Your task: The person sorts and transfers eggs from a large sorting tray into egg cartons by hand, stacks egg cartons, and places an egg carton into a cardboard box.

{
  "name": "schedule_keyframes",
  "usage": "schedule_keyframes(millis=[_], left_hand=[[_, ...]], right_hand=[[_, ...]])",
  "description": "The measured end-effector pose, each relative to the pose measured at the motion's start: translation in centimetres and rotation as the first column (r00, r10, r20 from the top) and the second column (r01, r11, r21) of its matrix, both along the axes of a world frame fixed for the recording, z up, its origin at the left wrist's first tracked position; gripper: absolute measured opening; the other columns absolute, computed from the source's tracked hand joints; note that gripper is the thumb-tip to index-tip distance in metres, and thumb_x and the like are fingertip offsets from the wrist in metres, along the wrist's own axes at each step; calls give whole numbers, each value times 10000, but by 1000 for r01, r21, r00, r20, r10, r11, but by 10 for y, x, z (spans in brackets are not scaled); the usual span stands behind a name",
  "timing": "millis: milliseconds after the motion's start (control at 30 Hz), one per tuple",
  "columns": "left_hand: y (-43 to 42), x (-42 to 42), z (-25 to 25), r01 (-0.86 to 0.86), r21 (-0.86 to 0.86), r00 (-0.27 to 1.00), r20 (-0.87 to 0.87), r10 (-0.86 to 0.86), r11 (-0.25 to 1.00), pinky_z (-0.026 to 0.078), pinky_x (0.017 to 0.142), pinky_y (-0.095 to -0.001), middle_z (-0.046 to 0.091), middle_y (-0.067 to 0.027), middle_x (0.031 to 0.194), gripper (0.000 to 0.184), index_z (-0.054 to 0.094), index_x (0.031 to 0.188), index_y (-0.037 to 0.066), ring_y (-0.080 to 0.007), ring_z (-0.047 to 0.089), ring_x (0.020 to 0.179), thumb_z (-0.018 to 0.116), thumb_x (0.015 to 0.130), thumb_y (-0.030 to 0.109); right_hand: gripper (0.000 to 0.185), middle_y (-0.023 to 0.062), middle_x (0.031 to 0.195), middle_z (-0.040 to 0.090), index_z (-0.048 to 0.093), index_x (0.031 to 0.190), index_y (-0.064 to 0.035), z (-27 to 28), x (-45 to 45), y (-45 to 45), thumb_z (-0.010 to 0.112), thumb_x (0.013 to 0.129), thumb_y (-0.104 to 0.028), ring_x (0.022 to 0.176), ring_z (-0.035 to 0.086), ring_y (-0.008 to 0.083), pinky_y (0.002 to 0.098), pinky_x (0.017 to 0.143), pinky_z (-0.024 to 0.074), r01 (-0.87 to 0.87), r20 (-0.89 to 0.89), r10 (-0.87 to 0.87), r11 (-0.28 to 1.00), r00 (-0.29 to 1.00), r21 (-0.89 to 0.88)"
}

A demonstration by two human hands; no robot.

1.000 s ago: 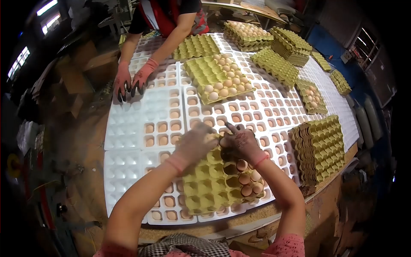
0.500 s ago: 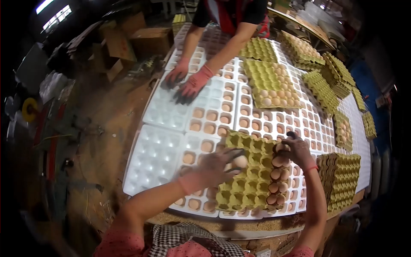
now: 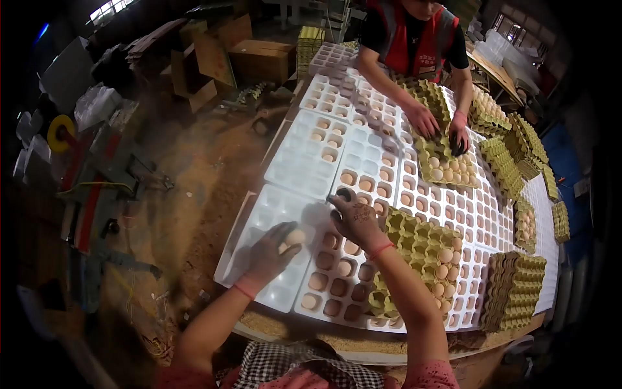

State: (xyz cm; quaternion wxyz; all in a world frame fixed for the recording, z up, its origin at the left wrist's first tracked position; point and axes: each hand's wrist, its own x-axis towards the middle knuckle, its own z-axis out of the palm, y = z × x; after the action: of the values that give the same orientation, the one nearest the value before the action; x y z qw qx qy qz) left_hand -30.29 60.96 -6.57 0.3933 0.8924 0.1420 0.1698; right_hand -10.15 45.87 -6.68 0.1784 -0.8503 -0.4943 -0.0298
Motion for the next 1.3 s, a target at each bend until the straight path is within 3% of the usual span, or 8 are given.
schedule_keyframes(millis=[100,233,367,500,700,833,967,1300], left_hand=[[5,21,-14,87,150,990,-123,-68,985,520,889,-391,597,-133,1248,595,543,1319,102,-368,611,1058,758,786,257],[33,12,8,-147,-236,971,152,186,961,498,910,-401,589,-191,1200,483,535,1276,4,-349,603,1063,654,807,22],[40,9,-25,-2,235,998,64,-13,972,411,1026,-410,533,-212,1278,481,517,1289,-21,-378,481,1223,613,818,5],[30,11,-29,92,476,992,33,-122,875,349,1091,-429,501,-227,1324,587,440,1376,-23,-390,410,1288,618,817,3],[-7,0,-9,164,-522,986,71,-149,837,460,954,-420,558,-199,1287,567,384,1436,5,-351,598,1044,598,919,96],[-101,13,8,396,-309,865,-191,-464,865,497,907,-457,573,-227,1273,593,362,1460,51,-375,634,1036,576,949,261],[-176,23,-32,370,-193,861,-295,-413,909,461,969,-445,557,-303,1243,681,251,1472,-3,-418,607,1085,540,952,329],[-68,-54,-38,253,-107,935,-230,-272,961,400,1043,-489,376,-298,1410,810,198,1501,-5,-464,418,1247,634,822,59]], right_hand=[[312,130,1069,646,591,1180,-164,17,-20,34,577,872,-217,912,667,359,428,718,553,62,-177,-21,972,984,226],[260,146,984,661,622,1088,-130,-7,-19,65,622,858,-250,905,663,355,464,758,535,36,-222,-89,973,971,-229],[318,120,1019,645,625,1046,-110,-12,-36,118,648,849,-358,1002,616,342,446,839,507,267,-245,-196,915,949,303],[343,124,1126,602,608,1070,-105,-43,-44,111,673,836,-346,1106,561,337,465,950,438,194,-285,-161,977,945,91],[412,174,1007,580,595,1088,-7,20,-17,-144,700,810,-292,944,561,355,430,876,468,668,66,-715,678,696,306],[523,245,1201,615,552,1223,-10,-33,-20,-331,459,974,-461,1066,576,415,466,902,443,957,-51,-957,281,285,71],[449,134,991,643,572,1189,21,-26,-51,-338,494,1000,-378,874,565,188,324,781,469,924,-679,-649,363,344,121],[587,167,1278,526,419,1409,-8,-22,-122,-262,643,896,-183,1137,538,256,363,942,459,687,-786,-297,695,543,212]])
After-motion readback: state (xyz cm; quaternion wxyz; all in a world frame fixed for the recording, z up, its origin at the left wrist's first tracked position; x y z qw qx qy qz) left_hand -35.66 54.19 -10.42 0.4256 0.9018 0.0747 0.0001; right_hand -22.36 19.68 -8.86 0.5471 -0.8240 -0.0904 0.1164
